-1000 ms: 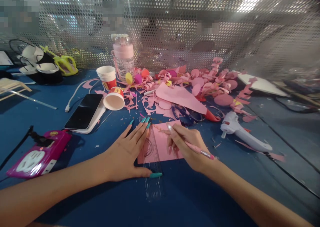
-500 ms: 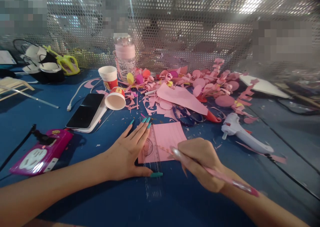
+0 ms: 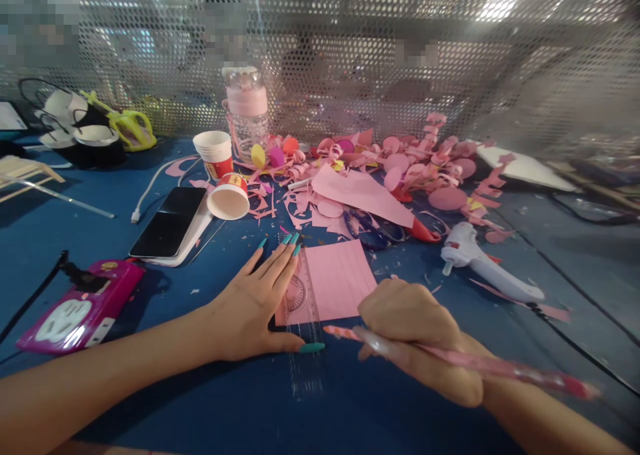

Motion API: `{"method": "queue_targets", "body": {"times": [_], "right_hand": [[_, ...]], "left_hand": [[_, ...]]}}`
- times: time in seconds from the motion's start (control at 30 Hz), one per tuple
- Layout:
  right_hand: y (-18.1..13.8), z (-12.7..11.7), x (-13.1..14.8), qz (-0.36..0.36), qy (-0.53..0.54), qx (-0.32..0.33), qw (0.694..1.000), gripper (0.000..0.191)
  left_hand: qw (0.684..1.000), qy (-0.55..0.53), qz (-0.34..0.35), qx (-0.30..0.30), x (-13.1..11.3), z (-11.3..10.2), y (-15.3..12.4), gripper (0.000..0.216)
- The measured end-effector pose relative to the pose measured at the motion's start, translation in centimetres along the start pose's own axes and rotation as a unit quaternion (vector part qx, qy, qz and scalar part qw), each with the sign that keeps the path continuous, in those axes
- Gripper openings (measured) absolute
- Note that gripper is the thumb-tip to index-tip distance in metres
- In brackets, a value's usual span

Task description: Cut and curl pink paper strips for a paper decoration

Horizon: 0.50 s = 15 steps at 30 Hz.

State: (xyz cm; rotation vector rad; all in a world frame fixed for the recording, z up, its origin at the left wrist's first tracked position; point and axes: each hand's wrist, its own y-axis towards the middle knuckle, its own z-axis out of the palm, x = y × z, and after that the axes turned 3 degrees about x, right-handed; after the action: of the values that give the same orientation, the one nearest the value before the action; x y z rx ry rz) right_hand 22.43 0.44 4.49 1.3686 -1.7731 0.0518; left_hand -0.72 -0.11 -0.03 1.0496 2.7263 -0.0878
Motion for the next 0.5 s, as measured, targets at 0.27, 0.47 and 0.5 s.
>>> {"method": "queue_targets", "body": {"times": [0.27, 0.47, 0.5], "right_hand": [[-0.4, -1.4, -4.7, 0.253, -0.297, -0.223, 0.894, 0.024], [-0.5, -1.8, -5.8, 0.299, -0.314, -0.226, 0.872, 0.022], [-0.5, -1.7, -5.7, 0.304, -0.310, -0.233, 0.870, 0.021]], "left_hand": [[0.995, 0.028, -0.045, -0.081, 0.3, 0.9, -0.2, 0.085], [0.957, 0.050, -0.129, -0.255, 1.0, 0.7, 0.5, 0.052], [0.951, 0.045, -0.122, -0.282, 1.0, 0.4, 0.5, 0.052]]}}
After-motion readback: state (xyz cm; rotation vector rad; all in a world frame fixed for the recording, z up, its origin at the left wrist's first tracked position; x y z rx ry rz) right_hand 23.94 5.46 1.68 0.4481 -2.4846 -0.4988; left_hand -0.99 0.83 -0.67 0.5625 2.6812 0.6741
